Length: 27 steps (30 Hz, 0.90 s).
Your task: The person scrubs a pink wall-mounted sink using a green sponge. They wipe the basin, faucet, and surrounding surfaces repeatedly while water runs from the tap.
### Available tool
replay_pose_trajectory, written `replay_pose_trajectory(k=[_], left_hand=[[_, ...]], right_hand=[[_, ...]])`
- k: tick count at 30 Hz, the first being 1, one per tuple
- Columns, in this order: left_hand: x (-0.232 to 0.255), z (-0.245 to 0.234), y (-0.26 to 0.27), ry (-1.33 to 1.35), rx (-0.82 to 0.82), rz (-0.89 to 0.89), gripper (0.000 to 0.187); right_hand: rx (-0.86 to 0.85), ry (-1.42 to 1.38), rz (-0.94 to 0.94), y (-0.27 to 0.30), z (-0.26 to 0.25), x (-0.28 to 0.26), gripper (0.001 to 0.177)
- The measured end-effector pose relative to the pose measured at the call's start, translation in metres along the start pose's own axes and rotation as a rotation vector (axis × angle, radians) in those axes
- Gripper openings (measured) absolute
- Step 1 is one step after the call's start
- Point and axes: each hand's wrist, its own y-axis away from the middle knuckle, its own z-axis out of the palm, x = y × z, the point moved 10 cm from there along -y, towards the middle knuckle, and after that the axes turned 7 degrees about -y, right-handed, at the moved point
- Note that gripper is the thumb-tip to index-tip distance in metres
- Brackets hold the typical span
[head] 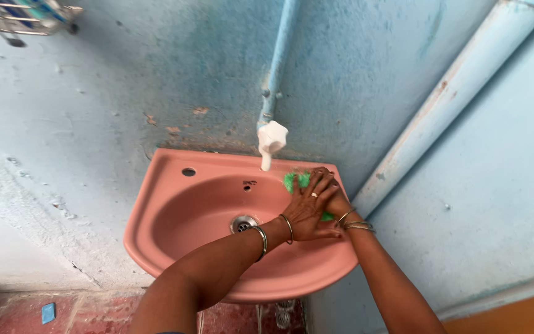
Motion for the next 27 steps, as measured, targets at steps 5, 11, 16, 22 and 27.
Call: replay_pose_trajectory(k=[5,11,16,22,27], left_hand=[[-0.061,0.06,-0.004,-0.38,0.1,0.001,0.085],[-0.088,0.038,0.005,-0.401,-0.02,-0.197,0.077],[-0.062,0.041,-0.002,-0.199,-0.158,-0.136,0.082],[-0.097,0.052,-0.005,-0.301,0.05,-0.252,0.074],[-0.107,0.058,0.006,-0.258,-0.083,-0.366,0.081]], right_hand=[[0.022,-0.709,0.426,-0.014,-0.035,0.029,0.025],[0.826,-0.286,0.376,0.005,-0.112,-0.027,0.013],[0.708,-0.071,0.564,0.009,-0.101,-0.046,0.013],[0.524,0.142,0.665,0.005,-0.085,-0.039,0.019],[0.4,0.14,0.802,0.004,-0.075,-0.032,0.035]])
